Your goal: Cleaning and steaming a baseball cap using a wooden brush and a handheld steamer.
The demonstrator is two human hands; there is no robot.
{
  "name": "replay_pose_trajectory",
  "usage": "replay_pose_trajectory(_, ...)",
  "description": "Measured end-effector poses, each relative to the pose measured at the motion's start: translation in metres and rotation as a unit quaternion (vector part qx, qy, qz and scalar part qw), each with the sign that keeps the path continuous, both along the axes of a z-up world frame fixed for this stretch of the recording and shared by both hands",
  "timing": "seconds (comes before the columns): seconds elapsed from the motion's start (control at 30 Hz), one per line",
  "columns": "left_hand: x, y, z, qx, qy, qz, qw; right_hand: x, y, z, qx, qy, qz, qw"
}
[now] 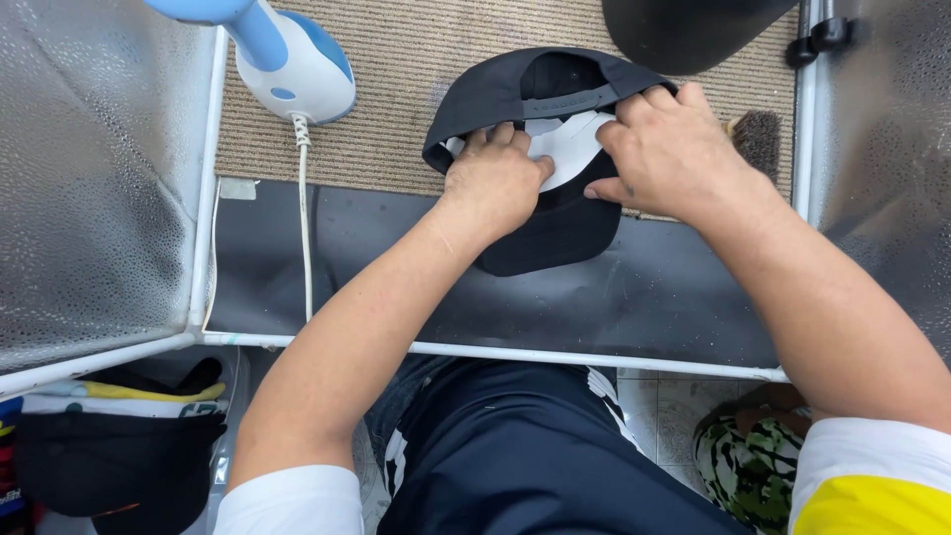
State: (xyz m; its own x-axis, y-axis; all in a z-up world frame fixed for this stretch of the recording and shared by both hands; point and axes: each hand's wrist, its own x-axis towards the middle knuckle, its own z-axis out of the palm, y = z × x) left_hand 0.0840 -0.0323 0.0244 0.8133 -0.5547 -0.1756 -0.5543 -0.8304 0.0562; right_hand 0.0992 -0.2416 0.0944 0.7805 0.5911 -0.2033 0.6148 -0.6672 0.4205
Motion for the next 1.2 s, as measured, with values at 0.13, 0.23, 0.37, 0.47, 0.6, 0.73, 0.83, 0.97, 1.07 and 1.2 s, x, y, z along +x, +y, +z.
replay_pose_trajectory(0.13, 0.001, 0.005, 0.007, -0.027, 0.014, -0.016, 0.999, -0.004, 0.004, -0.004, 0.027, -0.017, 0.057, 0.998)
replay_pose_trajectory(0.23, 0.002, 0.010, 0.013, -0.064, 0.054, -0.008, 0.996, 0.000, 0.003, -0.006, 0.028, -0.025, 0.079, 0.996)
replay_pose_trajectory(0.37, 0.003, 0.016, 0.019, -0.084, 0.054, -0.011, 0.995, 0.002, 0.002, -0.014, 0.075, -0.027, 0.083, 0.993)
replay_pose_trajectory(0.47, 0.003, 0.019, 0.031, -0.084, 0.114, 0.010, 0.990, -0.001, 0.004, -0.014, 0.071, -0.109, 0.105, 0.986)
replay_pose_trajectory(0.6, 0.002, 0.018, 0.043, -0.068, 0.162, 0.006, 0.984, -0.005, 0.001, -0.010, 0.090, -0.118, 0.122, 0.981)
replay_pose_trajectory(0.73, 0.002, 0.015, 0.045, -0.066, 0.183, -0.001, 0.981, -0.014, 0.011, -0.007, 0.100, -0.190, 0.152, 0.965)
replay_pose_trajectory(0.83, 0.004, 0.015, 0.036, -0.072, 0.171, -0.009, 0.983, -0.021, 0.028, 0.006, 0.051, -0.187, 0.134, 0.972)
replay_pose_trajectory(0.97, -0.009, 0.018, 0.009, -0.109, 0.100, -0.018, 0.989, -0.014, 0.034, -0.016, 0.069, -0.055, 0.109, 0.990)
replay_pose_trajectory(1.07, -0.017, 0.028, 0.006, -0.026, -0.187, -0.008, 0.982, -0.006, 0.033, -0.025, 0.073, -0.028, 0.073, 0.994)
replay_pose_trajectory(1.2, -0.017, 0.038, 0.015, -0.014, -0.151, -0.019, 0.988, -0.016, 0.038, -0.019, 0.075, 0.014, 0.014, 0.997)
